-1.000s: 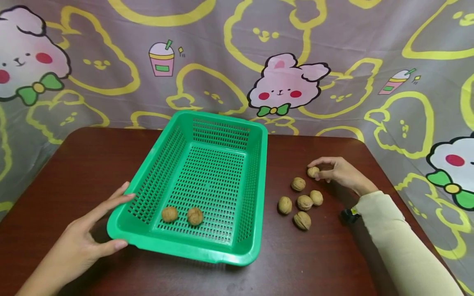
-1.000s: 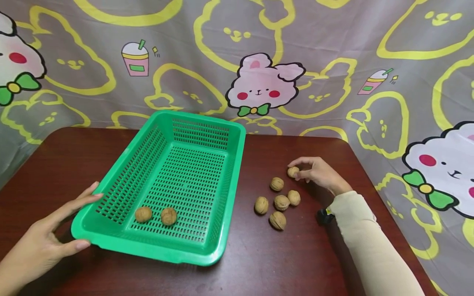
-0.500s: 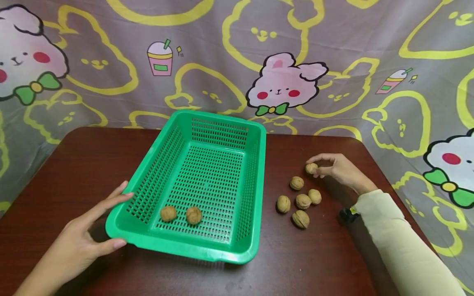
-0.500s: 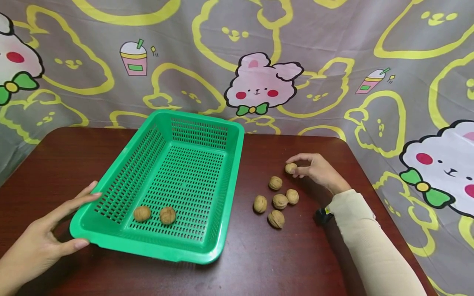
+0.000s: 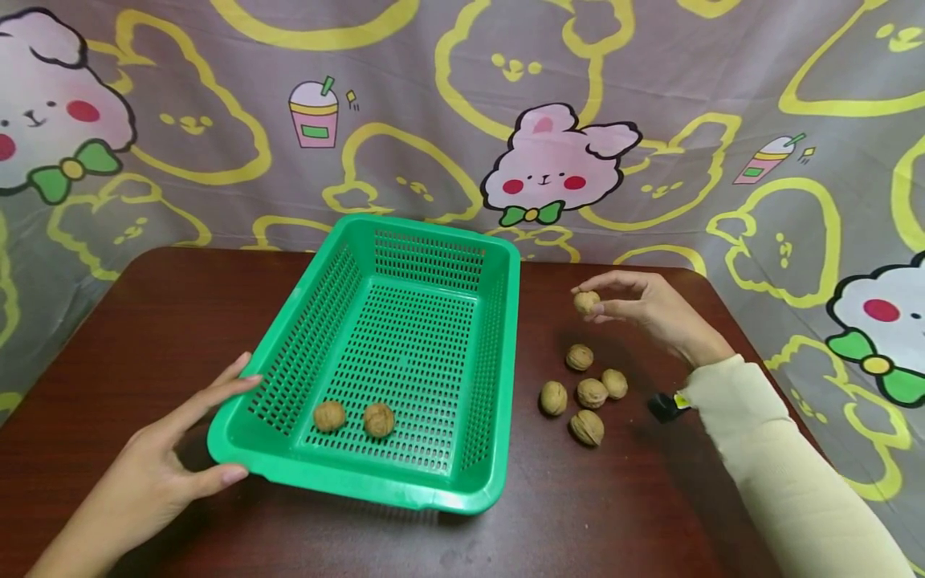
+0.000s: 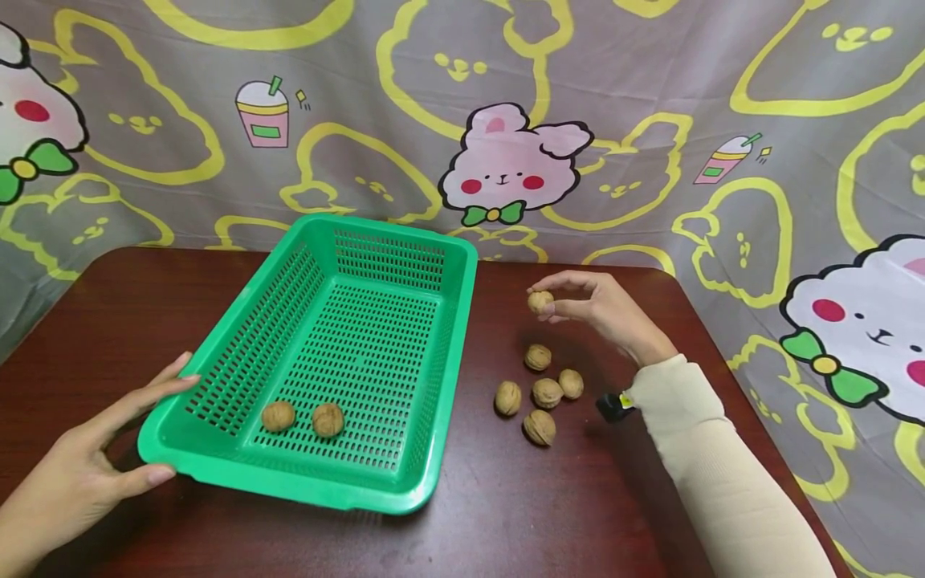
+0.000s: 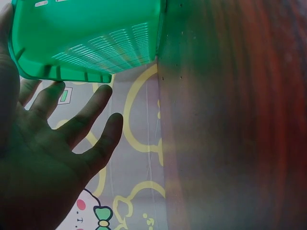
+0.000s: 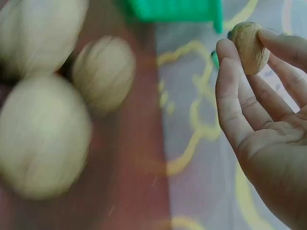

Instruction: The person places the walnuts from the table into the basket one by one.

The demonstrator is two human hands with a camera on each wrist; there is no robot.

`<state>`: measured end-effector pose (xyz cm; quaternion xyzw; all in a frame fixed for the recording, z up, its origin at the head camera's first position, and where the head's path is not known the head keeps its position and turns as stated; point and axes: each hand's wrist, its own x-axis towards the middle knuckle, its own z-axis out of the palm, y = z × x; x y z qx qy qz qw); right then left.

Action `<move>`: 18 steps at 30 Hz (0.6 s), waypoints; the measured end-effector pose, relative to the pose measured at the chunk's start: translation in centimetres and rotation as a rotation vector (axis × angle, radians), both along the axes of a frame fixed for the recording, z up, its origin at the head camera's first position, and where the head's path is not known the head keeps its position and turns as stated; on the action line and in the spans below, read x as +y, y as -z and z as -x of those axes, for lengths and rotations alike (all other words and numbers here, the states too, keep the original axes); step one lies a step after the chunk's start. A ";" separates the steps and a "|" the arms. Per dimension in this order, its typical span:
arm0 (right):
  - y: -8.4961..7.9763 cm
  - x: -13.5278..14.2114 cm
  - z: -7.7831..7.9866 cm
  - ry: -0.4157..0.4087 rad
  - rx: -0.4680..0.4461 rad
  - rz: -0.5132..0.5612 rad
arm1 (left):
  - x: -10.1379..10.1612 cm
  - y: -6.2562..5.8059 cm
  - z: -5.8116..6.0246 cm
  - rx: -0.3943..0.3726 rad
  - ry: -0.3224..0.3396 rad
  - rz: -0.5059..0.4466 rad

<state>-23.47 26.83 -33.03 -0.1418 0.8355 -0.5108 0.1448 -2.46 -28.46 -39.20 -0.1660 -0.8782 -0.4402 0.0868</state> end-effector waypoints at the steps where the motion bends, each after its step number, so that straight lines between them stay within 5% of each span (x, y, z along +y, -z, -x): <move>1: -0.5 -0.5 0.0 -0.020 0.004 0.024 | 0.0 0.0 0.0 0.000 0.000 -0.001; 9: -5.0 -6.7 -0.4 -0.212 -0.034 0.248 | 0.0 0.0 0.0 0.006 0.003 -0.003; 18: -8.0 -15.5 -1.3 -0.396 -0.033 0.339 | -0.2 0.2 0.1 -0.001 -0.004 0.007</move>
